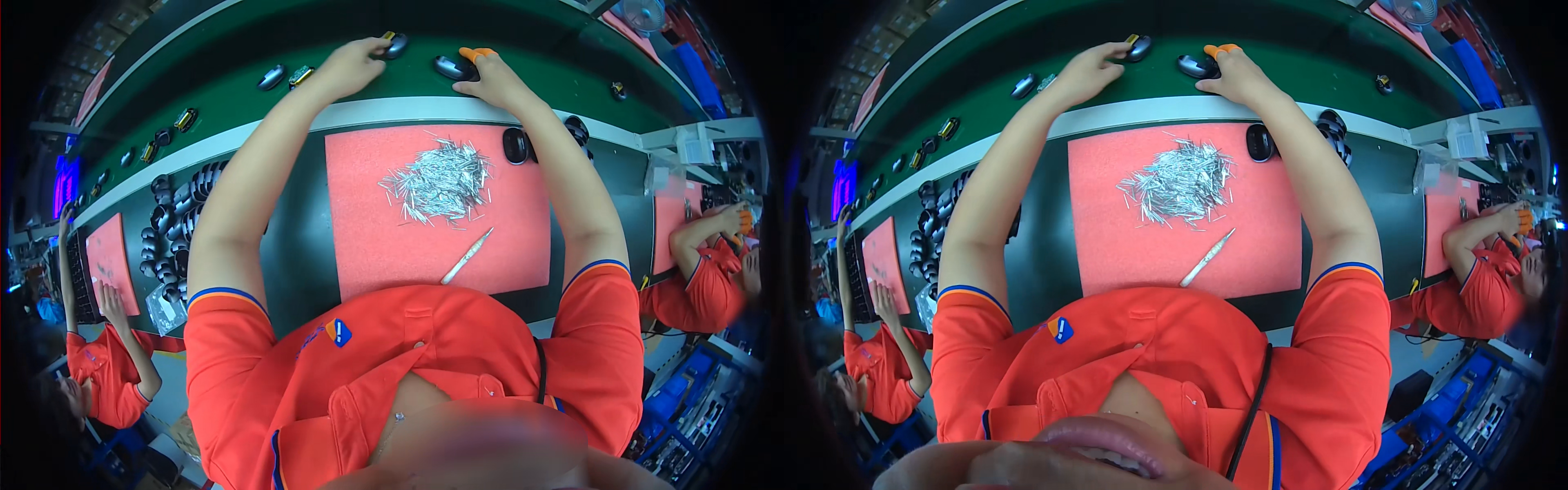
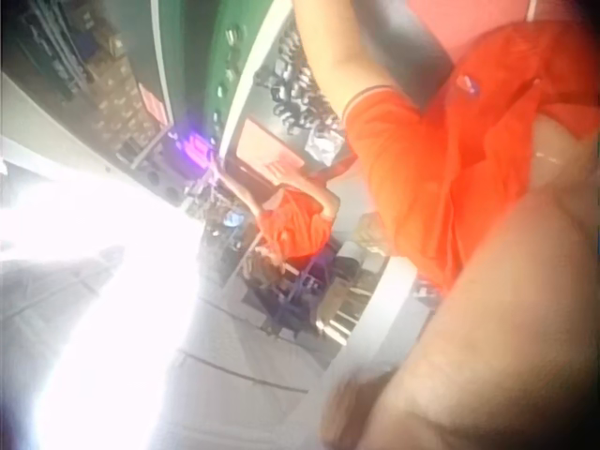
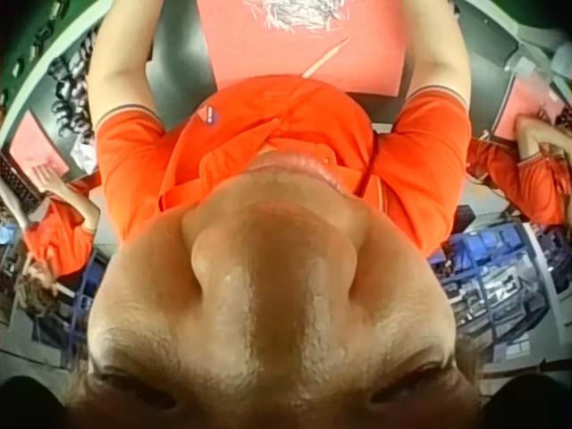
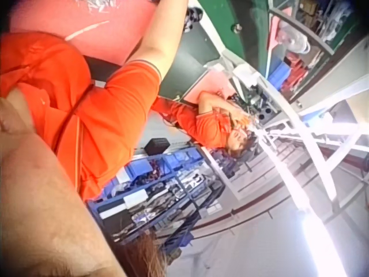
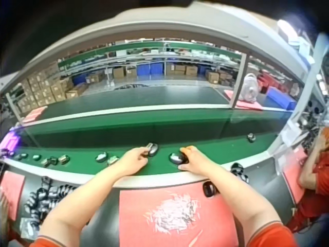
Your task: Assembling small electronic components into plastic housings on a production line.
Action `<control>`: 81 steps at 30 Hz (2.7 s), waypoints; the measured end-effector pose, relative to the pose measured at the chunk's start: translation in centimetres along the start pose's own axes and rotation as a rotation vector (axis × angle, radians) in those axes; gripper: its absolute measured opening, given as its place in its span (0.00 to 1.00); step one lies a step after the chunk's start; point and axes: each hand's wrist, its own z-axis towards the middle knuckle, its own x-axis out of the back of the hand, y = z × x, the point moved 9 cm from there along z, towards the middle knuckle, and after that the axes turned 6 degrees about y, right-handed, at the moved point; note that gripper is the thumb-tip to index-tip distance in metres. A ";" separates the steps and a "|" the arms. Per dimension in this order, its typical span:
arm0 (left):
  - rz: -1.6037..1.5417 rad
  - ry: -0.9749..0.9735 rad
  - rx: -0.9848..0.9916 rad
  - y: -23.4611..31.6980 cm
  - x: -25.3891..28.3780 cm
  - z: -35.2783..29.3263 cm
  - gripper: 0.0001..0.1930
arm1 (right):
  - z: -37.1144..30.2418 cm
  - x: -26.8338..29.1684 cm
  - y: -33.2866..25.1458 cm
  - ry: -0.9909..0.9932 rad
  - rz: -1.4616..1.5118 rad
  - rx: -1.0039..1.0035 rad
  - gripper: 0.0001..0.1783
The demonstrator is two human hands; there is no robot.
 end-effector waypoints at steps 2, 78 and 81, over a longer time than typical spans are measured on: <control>0.072 -0.029 -0.069 2.6 -2.1 0.2 0.26 | -0.3 0.3 0.5 -0.044 0.003 -0.080 0.37; 0.876 0.255 -0.315 6.1 -1.3 -0.6 0.17 | -6.7 4.0 3.5 -0.055 0.047 -0.041 0.14; 0.984 0.061 -0.225 3.7 -1.9 -0.3 0.15 | -9.0 8.0 4.2 0.061 0.088 -0.189 0.15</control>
